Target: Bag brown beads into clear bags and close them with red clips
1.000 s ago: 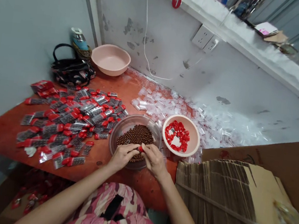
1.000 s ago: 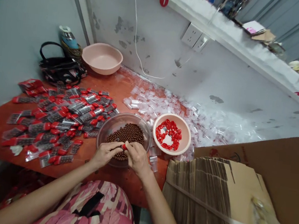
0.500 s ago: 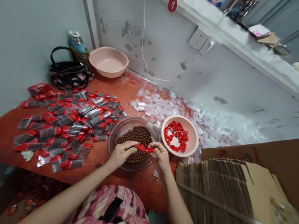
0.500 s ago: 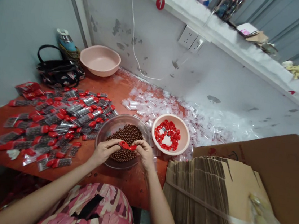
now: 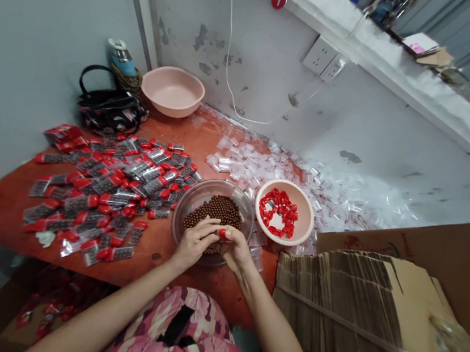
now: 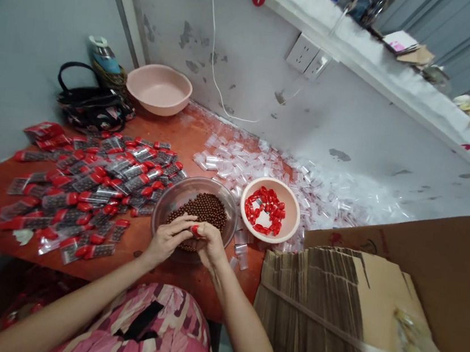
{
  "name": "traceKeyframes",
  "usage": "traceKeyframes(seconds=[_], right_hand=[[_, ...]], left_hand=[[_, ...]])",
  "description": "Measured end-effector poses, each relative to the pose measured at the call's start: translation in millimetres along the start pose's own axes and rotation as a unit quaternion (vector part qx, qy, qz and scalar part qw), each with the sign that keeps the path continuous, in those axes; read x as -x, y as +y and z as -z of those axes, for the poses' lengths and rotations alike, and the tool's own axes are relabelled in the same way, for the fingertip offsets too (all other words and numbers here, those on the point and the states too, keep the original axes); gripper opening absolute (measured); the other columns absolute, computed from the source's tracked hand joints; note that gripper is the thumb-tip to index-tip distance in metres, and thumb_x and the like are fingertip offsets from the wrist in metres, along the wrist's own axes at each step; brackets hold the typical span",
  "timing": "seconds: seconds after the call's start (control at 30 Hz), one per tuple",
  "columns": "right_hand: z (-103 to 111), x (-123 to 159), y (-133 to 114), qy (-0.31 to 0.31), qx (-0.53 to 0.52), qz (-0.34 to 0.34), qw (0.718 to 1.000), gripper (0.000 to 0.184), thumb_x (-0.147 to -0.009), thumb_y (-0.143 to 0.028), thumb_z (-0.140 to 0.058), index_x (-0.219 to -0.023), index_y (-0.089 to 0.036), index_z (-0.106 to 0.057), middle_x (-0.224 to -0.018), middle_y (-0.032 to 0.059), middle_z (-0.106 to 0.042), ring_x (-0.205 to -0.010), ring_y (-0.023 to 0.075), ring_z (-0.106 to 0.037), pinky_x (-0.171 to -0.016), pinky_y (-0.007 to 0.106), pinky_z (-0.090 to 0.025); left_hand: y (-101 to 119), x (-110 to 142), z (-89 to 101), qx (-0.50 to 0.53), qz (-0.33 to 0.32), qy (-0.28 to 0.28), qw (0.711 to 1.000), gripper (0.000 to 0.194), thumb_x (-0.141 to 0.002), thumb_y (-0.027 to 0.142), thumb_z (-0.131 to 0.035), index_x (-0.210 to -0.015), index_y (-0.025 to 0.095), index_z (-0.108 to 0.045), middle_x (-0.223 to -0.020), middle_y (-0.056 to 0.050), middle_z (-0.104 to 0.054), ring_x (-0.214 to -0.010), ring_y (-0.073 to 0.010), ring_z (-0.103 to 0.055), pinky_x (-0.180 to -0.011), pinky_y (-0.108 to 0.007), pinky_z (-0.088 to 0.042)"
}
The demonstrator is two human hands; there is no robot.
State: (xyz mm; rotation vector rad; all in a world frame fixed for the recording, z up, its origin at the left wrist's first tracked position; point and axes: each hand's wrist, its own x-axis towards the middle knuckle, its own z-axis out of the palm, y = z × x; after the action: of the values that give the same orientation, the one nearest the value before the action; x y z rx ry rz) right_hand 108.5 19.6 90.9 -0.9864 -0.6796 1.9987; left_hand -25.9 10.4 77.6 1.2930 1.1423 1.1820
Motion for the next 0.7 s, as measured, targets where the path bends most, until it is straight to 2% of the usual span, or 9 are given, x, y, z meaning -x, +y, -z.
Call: traceKeyframes(seconds=[0.1, 0.2, 0.27, 0.37, 0.4, 0.47, 0.53, 0.6, 0.7], right_hand=[[-4, -8, 7, 0.018, -0.021, 0.006, 1.0, 0.013, -0.068, -0.028, -0.053, -0.075, -0.018, -0.058, -0.075, 0.0009, -0.062, -0.074, 0.0164, -0.058, -0.068, 0.032, -0.049], [-1, -23, 6, -0.012, 0.013, -0.028, 0.999, 0.021, -0.074, -0.035, -0.052, -0.088, -0.02, -0.058, -0.084, 0.0026, -0.063, -0.076, 0.0156, -0.059, -0.069, 0.032, -0.049], [9, -38, 3, -0.012, 0.068, -0.038, 0.997, 0.032, -0.075, -0.04, -0.052, -0.101, -0.021, -0.054, -0.094, 0.0045, -0.063, -0.08, 0.0151, -0.06, -0.071, 0.032, -0.048], [31, -61, 7, 0.07, 0.221, 0.018, 0.973, 0.037, -0.072, -0.039, -0.058, -0.104, -0.02, -0.052, -0.096, 0.0057, -0.062, -0.081, 0.015, -0.06, -0.073, 0.032, -0.048], [39, -68, 11, 0.095, 0.299, 0.041, 0.949, 0.034, -0.072, -0.036, -0.059, -0.101, -0.019, -0.054, -0.094, 0.006, -0.062, -0.082, 0.0158, -0.059, -0.074, 0.033, -0.047], [49, -76, 23, 0.108, 0.459, 0.073, 0.879, 0.028, -0.071, -0.029, -0.059, -0.096, -0.017, -0.057, -0.092, 0.0068, -0.062, -0.084, 0.0177, -0.058, -0.079, 0.035, -0.045], [52, -79, 36, 0.077, 0.584, 0.098, 0.802, 0.029, -0.071, -0.021, -0.058, -0.101, -0.017, -0.056, -0.098, 0.0079, -0.06, -0.091, 0.0195, -0.055, -0.084, 0.036, -0.041], [50, -80, 48, 0.034, 0.661, 0.118, 0.74, 0.043, -0.07, -0.017, -0.059, -0.111, -0.019, -0.049, -0.111, 0.009, -0.055, -0.102, 0.0216, -0.05, -0.088, 0.037, -0.038], [44, -81, 64, -0.007, 0.706, 0.131, 0.696, 0.062, -0.065, -0.023, -0.065, -0.121, -0.018, -0.039, -0.121, 0.011, -0.046, -0.11, 0.0244, -0.042, -0.09, 0.039, -0.037]], left_hand=[[-9, -2, 3.8, 0.001, 0.011, 0.005, 1.0, 0.023, -0.073, 0.026, -0.056, -0.092, 0.026, -0.068, -0.107, -0.003, -0.063, -0.11, -0.0215, -0.05, -0.103, -0.042, -0.025], [-18, -9, 14.7, 0.02, 0.04, 0.033, 0.998, 0.024, -0.072, 0.027, -0.058, -0.094, 0.022, -0.067, -0.108, -0.005, -0.063, -0.106, -0.0215, -0.053, -0.097, -0.038, -0.034], [-22, -17, 29.2, 0.025, 0.064, 0.068, 0.995, 0.027, -0.071, 0.029, -0.059, -0.096, 0.02, -0.065, -0.104, -0.006, -0.065, -0.099, -0.021, -0.057, -0.092, -0.035, -0.039], [-30, -35, 64.6, 0.0, 0.075, 0.151, 0.986, 0.034, -0.071, 0.032, -0.059, -0.101, 0.017, -0.062, -0.095, -0.006, -0.067, -0.085, -0.019, -0.06, -0.082, -0.033, -0.045], [-34, -43, 79.7, -0.015, 0.074, 0.192, 0.978, 0.036, -0.07, 0.033, -0.059, -0.102, 0.016, -0.061, -0.092, -0.005, -0.067, -0.081, -0.0181, -0.061, -0.078, -0.032, -0.046], [-43, -57, 112.9, -0.05, 0.063, 0.266, 0.961, 0.038, -0.07, 0.033, -0.06, -0.104, 0.015, -0.06, -0.088, -0.004, -0.066, -0.077, -0.0167, -0.06, -0.075, -0.03, -0.047], [-52, -69, 146.2, -0.091, 0.046, 0.326, 0.94, 0.039, -0.072, 0.032, -0.058, -0.107, 0.014, -0.058, -0.089, -0.004, -0.065, -0.077, -0.0159, -0.06, -0.075, -0.03, -0.046], [-57, -76, 173.3, -0.159, 0.025, 0.368, 0.916, 0.038, -0.074, 0.029, -0.056, -0.109, 0.013, -0.056, -0.096, -0.005, -0.064, -0.084, -0.0167, -0.058, -0.081, -0.032, -0.044], [-55, -73, 190.2, -0.263, 0.002, 0.379, 0.887, 0.042, -0.076, 0.028, -0.056, -0.114, 0.012, -0.052, -0.111, -0.007, -0.058, -0.099, -0.0192, -0.052, -0.091, -0.034, -0.037]])
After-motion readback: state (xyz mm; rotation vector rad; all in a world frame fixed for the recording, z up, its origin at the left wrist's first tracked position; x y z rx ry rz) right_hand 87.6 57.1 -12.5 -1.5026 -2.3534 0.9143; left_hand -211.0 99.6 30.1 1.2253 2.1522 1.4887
